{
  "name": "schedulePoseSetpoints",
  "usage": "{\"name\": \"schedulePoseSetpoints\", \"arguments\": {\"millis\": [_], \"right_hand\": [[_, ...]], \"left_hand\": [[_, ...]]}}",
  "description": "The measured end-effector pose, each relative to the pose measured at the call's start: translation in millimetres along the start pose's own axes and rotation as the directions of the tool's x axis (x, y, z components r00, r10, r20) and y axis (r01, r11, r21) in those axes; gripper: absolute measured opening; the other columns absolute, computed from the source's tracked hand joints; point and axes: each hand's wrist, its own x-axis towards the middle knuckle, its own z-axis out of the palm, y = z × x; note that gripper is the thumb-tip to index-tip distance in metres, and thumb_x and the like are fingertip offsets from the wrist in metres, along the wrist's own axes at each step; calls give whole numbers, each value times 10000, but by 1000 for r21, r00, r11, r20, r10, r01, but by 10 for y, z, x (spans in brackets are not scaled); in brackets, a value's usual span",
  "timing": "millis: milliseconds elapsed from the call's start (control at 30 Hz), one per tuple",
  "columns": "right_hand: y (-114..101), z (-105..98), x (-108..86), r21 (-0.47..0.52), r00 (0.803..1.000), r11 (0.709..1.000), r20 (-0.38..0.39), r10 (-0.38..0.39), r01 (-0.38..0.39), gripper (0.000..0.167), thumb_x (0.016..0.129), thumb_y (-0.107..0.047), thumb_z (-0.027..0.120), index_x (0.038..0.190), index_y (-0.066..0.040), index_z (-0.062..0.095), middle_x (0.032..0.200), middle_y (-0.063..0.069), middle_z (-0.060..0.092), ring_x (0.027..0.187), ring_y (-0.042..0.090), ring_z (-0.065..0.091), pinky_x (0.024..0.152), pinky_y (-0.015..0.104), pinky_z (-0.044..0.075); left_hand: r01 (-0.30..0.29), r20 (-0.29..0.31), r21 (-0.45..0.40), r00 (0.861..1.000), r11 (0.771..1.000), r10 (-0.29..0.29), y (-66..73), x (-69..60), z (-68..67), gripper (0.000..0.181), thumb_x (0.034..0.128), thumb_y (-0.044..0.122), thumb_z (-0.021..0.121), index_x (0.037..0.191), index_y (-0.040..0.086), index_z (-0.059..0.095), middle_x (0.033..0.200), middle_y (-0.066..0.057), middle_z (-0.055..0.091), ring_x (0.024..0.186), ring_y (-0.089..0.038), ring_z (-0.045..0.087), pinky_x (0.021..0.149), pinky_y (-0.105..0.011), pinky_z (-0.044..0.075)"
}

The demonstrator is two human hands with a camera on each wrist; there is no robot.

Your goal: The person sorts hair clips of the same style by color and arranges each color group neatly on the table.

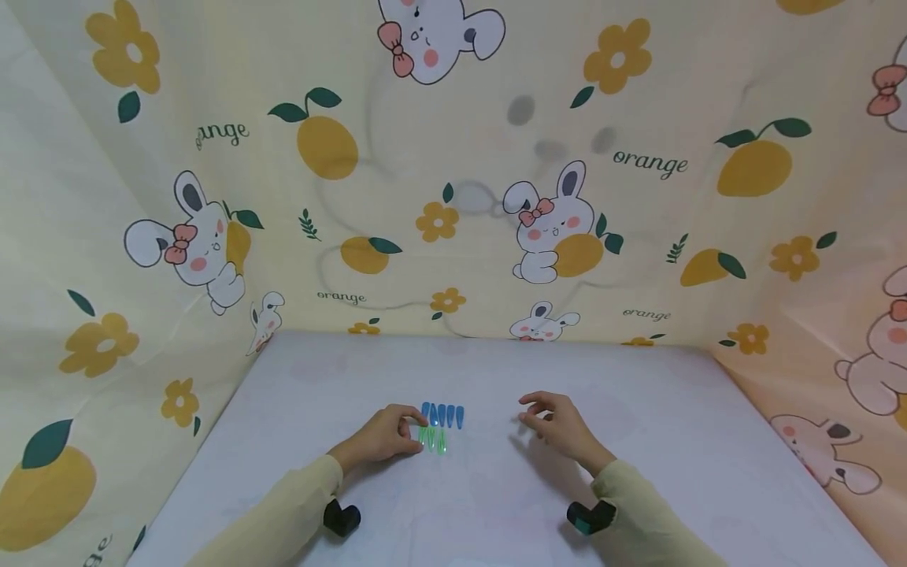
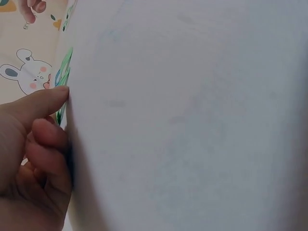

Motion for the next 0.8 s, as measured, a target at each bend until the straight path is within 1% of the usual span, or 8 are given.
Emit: {"name": "schedulePoseSetpoints", "arguments": {"millis": [133, 200, 433, 600, 800], "right_hand": [[27, -123, 22, 9, 999, 999, -28, 35, -35, 327, 942, -110, 698, 1231, 34, 646, 929, 115, 672, 590, 146, 532, 525, 255, 471], [48, -186, 34, 8, 998, 999, -41, 47, -46, 332, 948, -112, 689, 1243, 34, 641, 939, 120, 677, 589, 145, 531, 526, 251, 466], [175, -338, 42, -1, 994, 996, -76, 85, -85, 328, 954, -100, 672, 1246, 41, 630, 943, 129, 667, 622, 156, 556, 534, 253, 471], [310, -373, 59, -8, 990, 993, -80, 115, -116, 340, 952, -120, 686, 1242, 48, 632, 941, 116, 668, 612, 138, 551, 535, 248, 469], [451, -357, 61, -14, 987, 987, -46, 157, -158, 347, 933, -116, 693, 1227, 57, 630, 902, 103, 642, 635, 138, 555, 560, 251, 473]], "left_hand": [[17, 22, -43, 1000, 999, -16, 29, -4, -10, 363, 875, 118, 771, 1224, 102, 673, 609, 34, 542, 457, -94, 464, 471, -206, 360], [17, 27, -52, 1000, 998, -16, 39, -6, -11, 363, 876, 112, 768, 1226, 97, 671, 599, 34, 541, 442, -90, 461, 461, -203, 355], [1, 10, -45, 1000, 999, -1, 15, -1, 6, 367, 872, 114, 772, 1225, 90, 675, 610, 38, 541, 453, -88, 463, 473, -210, 360], [-11, -4, -10, 1000, 1000, 11, -4, -2, 18, 364, 871, 132, 777, 1220, 96, 680, 633, 38, 544, 503, -95, 474, 496, -217, 370], [-19, -22, 50, 1000, 999, 20, 17, -23, 14, 356, 869, 164, 785, 1207, 115, 688, 677, 32, 553, 595, -101, 482, 543, -221, 369]]}}
